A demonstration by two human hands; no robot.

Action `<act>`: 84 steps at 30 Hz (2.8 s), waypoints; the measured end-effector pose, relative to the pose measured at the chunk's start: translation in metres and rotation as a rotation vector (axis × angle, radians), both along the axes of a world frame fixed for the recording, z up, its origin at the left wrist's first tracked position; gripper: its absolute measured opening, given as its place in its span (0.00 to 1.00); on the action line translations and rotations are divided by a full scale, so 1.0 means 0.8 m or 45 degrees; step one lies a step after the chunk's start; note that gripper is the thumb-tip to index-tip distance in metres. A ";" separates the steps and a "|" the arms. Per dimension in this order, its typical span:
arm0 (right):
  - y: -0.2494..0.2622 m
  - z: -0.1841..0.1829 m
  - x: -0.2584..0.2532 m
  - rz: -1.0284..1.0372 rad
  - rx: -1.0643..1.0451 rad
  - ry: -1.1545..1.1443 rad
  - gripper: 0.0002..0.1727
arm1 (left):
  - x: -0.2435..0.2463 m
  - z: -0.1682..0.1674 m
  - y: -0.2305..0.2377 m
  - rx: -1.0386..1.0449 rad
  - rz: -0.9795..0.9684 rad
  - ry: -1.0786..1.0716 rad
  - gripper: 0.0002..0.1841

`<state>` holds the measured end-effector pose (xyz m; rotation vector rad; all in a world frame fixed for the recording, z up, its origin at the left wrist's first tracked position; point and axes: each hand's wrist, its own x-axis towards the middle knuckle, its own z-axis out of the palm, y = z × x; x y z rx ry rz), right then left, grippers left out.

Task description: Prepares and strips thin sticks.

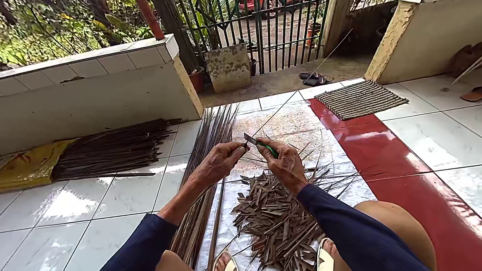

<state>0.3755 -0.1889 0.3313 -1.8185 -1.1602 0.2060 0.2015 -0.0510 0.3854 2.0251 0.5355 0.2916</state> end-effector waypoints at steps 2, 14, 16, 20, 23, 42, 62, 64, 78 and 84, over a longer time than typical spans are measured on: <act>0.001 0.000 -0.002 -0.029 0.004 -0.022 0.19 | 0.001 0.002 -0.002 0.021 0.013 0.011 0.16; 0.011 -0.002 0.044 -0.073 0.083 0.146 0.20 | -0.004 0.003 -0.006 -0.023 -0.015 0.019 0.16; 0.013 0.000 0.057 -0.117 0.087 0.170 0.19 | -0.006 0.005 -0.008 -0.034 -0.014 0.025 0.16; 0.014 0.000 0.074 -0.266 0.181 0.198 0.20 | -0.010 0.003 -0.003 -0.119 -0.035 0.023 0.17; 0.008 0.000 0.063 -0.169 0.265 0.208 0.19 | -0.012 0.001 0.002 -0.168 -0.012 0.012 0.18; 0.009 -0.003 0.022 0.029 0.172 0.080 0.19 | -0.010 0.003 0.001 -0.332 -0.082 -0.076 0.19; 0.010 -0.004 0.052 0.142 0.122 0.313 0.20 | -0.014 0.001 0.002 0.186 -0.056 -0.064 0.15; 0.009 -0.004 0.051 0.081 0.079 0.305 0.21 | -0.015 -0.003 0.003 0.315 -0.035 -0.053 0.14; 0.007 -0.007 0.072 -0.271 0.215 0.323 0.21 | -0.019 0.000 0.007 0.445 -0.042 -0.015 0.15; 0.003 -0.002 0.075 -0.277 0.303 0.459 0.24 | -0.020 0.005 0.008 0.278 0.003 -0.002 0.16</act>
